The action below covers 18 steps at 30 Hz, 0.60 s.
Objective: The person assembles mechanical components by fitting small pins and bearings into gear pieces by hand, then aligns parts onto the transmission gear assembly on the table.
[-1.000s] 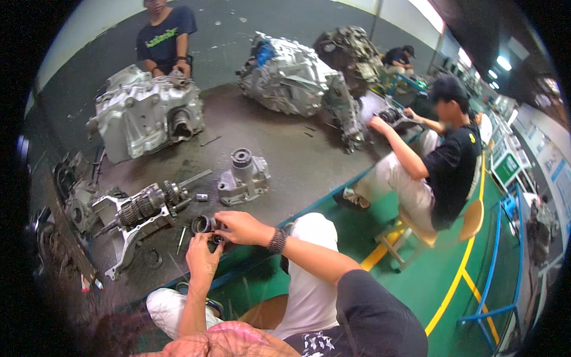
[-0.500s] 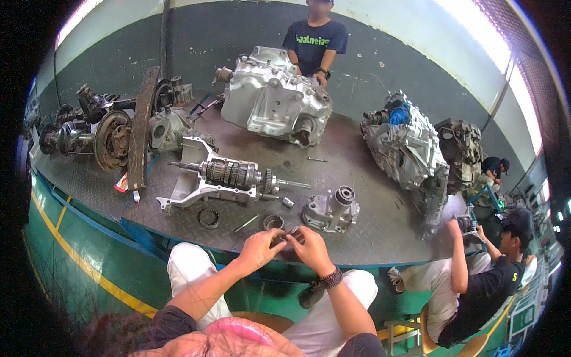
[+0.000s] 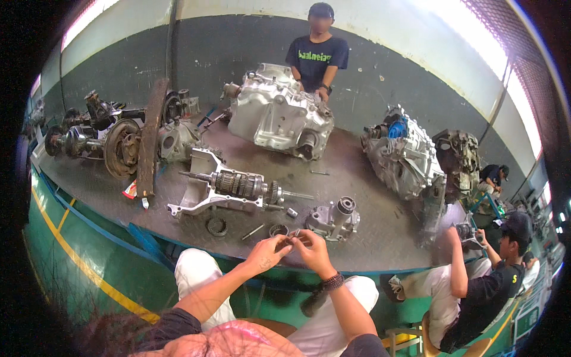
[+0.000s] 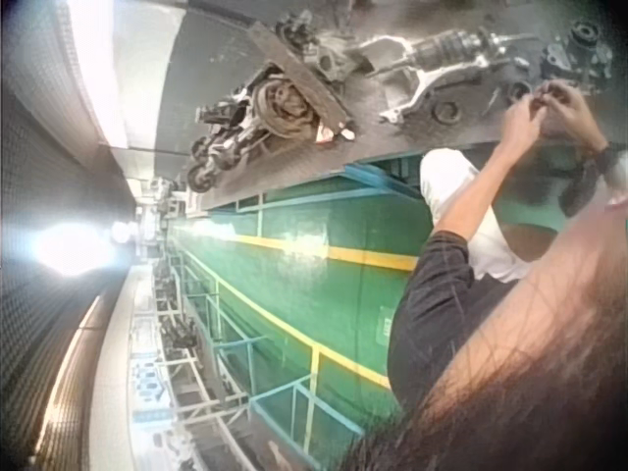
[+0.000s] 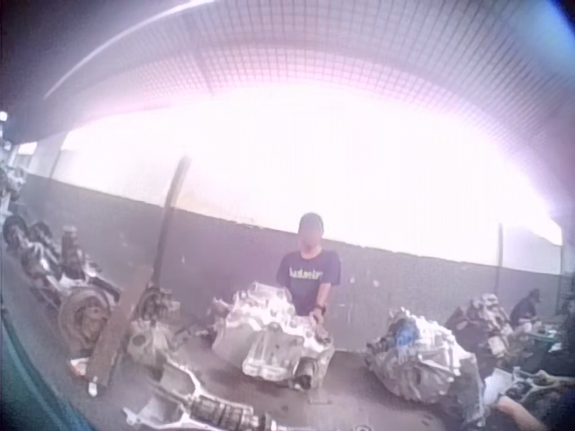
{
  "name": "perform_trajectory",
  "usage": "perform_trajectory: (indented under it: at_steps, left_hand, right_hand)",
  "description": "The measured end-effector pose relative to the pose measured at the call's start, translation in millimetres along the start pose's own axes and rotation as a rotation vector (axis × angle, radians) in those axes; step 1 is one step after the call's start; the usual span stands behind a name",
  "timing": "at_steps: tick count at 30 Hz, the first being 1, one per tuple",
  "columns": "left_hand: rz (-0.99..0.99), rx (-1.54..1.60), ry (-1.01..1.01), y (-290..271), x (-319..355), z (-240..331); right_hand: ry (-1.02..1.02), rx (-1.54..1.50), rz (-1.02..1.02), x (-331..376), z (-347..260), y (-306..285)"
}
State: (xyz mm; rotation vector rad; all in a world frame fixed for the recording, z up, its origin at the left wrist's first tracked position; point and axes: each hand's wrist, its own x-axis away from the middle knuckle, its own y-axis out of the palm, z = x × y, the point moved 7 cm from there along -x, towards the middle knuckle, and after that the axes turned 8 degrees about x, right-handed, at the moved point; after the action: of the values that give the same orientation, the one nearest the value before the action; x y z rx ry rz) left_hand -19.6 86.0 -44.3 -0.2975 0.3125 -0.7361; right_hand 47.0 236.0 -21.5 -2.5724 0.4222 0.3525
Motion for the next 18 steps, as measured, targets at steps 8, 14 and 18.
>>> perform_trajectory:
  at_steps: [8, 14, 18]
  left_hand:
    - [-0.091, 0.314, -0.131, 12.1, -12.6, -33.7]
    - [-0.225, 0.615, -0.295, 14.1, -12.0, -29.5]
    - [-0.274, 0.853, -0.314, 13.0, -7.5, -15.0]
  right_hand:
    - [0.008, -0.228, 0.045, -6.4, -1.2, -8.4]
    - [-0.008, -0.225, 0.087, -4.2, -8.6, -11.7]
    - [0.039, -0.231, 0.066, -4.4, -4.3, -10.5]
